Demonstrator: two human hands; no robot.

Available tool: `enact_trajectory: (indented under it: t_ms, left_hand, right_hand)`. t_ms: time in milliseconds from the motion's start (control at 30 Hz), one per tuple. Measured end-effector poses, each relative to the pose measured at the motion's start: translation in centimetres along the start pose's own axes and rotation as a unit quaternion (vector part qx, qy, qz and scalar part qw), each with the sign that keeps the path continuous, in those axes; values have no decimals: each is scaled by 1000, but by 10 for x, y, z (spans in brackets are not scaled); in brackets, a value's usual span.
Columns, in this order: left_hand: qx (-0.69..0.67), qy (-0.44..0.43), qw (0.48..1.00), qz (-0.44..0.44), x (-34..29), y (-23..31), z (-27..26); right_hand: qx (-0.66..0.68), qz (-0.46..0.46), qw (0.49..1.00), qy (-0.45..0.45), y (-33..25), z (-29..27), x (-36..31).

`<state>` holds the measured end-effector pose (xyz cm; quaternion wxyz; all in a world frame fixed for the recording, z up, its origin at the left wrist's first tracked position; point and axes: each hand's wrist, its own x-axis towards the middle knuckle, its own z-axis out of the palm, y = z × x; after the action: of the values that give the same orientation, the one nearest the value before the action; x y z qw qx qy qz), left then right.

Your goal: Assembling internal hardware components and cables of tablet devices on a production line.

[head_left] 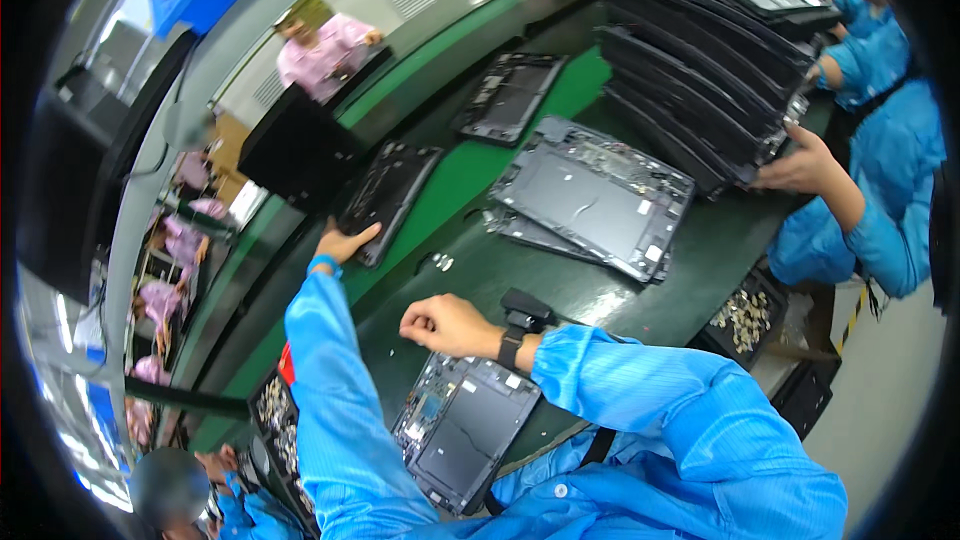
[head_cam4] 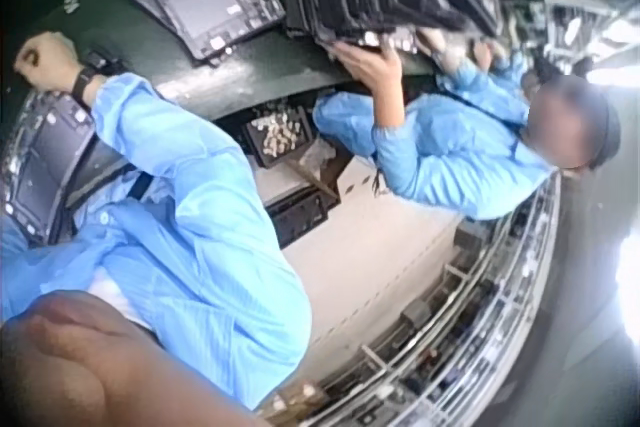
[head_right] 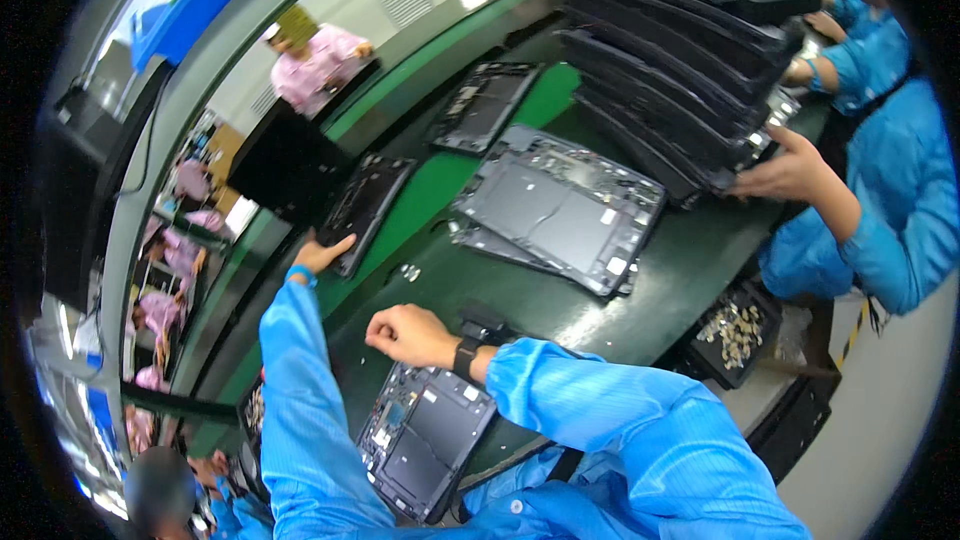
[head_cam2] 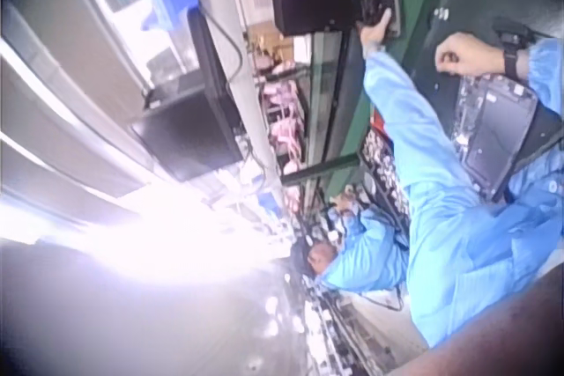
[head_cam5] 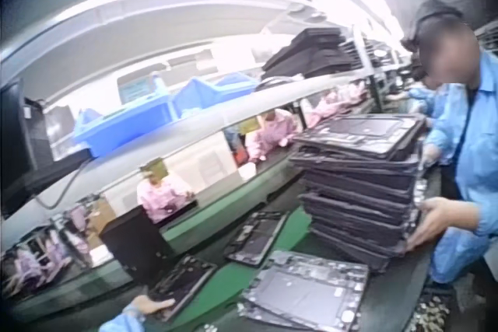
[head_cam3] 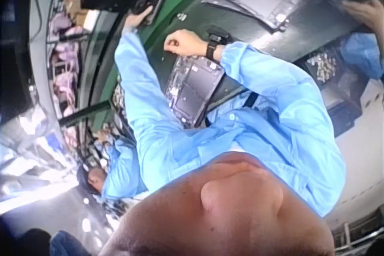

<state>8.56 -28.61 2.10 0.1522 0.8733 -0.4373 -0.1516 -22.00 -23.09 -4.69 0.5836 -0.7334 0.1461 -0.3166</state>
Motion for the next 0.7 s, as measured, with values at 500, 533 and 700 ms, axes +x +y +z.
enact_trajectory:
  t_ms: [500, 533, 700]
  left_hand:
    - [-49, -2, 996, -80, 16, -25, -10]
    - [-114, -21, 992, -47, 5, -17, -18]
    - [-311, -57, 944, -92, -19, 16, -59]
  right_hand:
    - [12, 0, 1000, -1, -6, 1, -4]
    - [9, -2, 1000, 1, -6, 2, -4]
    - [5, -1, 1000, -12, -4, 4, -2]
